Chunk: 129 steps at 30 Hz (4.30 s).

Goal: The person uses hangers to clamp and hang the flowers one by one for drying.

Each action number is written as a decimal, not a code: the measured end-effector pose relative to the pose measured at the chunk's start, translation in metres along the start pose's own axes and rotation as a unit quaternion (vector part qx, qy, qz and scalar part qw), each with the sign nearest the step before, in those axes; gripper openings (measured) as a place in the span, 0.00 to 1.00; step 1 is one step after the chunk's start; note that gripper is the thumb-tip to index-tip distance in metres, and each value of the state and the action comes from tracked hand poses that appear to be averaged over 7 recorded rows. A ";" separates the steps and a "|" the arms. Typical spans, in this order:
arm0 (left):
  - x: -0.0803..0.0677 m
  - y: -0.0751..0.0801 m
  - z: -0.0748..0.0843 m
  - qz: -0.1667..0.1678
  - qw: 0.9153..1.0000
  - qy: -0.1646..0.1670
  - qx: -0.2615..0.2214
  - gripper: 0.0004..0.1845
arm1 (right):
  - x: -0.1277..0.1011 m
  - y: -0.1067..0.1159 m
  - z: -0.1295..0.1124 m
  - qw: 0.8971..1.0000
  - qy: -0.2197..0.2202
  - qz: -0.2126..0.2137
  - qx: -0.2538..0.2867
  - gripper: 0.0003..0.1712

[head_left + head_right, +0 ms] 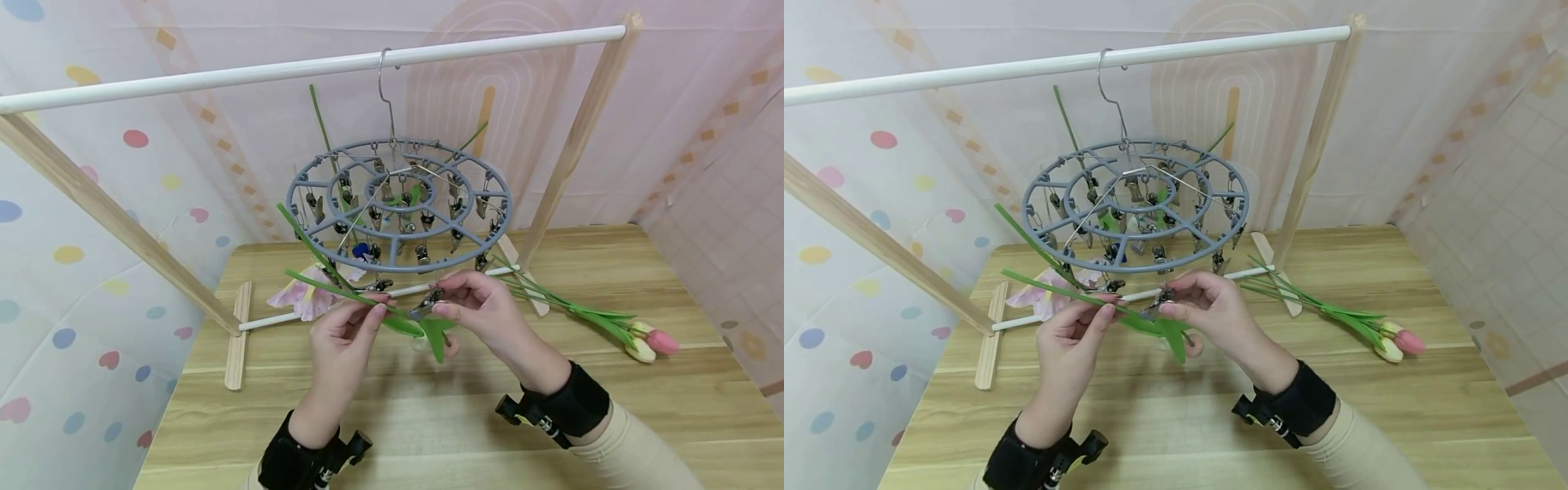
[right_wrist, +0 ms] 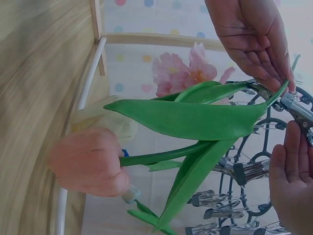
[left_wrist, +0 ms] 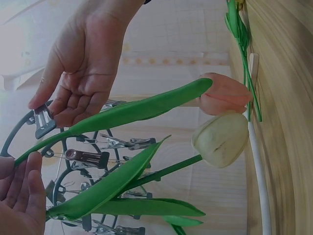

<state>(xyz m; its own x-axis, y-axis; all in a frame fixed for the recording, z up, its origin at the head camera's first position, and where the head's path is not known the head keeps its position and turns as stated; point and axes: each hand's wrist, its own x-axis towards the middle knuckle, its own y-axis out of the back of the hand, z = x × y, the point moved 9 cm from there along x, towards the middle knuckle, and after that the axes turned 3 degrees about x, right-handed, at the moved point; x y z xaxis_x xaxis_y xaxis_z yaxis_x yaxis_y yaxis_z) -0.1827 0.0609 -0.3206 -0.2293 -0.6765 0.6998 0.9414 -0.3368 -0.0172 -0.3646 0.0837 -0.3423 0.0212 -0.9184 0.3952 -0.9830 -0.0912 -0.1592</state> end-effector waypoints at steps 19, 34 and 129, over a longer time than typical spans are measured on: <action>-0.001 0.003 0.001 0.011 1.000 0.019 0.001 0.07 | -0.002 -0.001 -0.009 0.997 0.074 0.006 -0.027 0.08; -0.001 0.003 0.006 0.014 1.000 0.011 0.003 0.07 | -0.002 -0.005 -0.004 0.998 0.061 -0.002 -0.010 0.08; 0.068 0.287 -0.106 0.231 0.908 0.165 0.308 0.40 | -0.094 0.192 0.062 0.780 -0.173 0.121 -0.589 0.26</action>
<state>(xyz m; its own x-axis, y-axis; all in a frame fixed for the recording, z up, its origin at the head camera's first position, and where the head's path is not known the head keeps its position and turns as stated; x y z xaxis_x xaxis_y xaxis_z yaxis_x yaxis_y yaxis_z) 0.0456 -0.1508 -0.3540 0.2591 -0.8457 0.4665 0.8921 0.3947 0.2200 -0.5441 0.1286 -0.4664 -0.3439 -0.9210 0.1831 -0.4463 0.3318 0.8311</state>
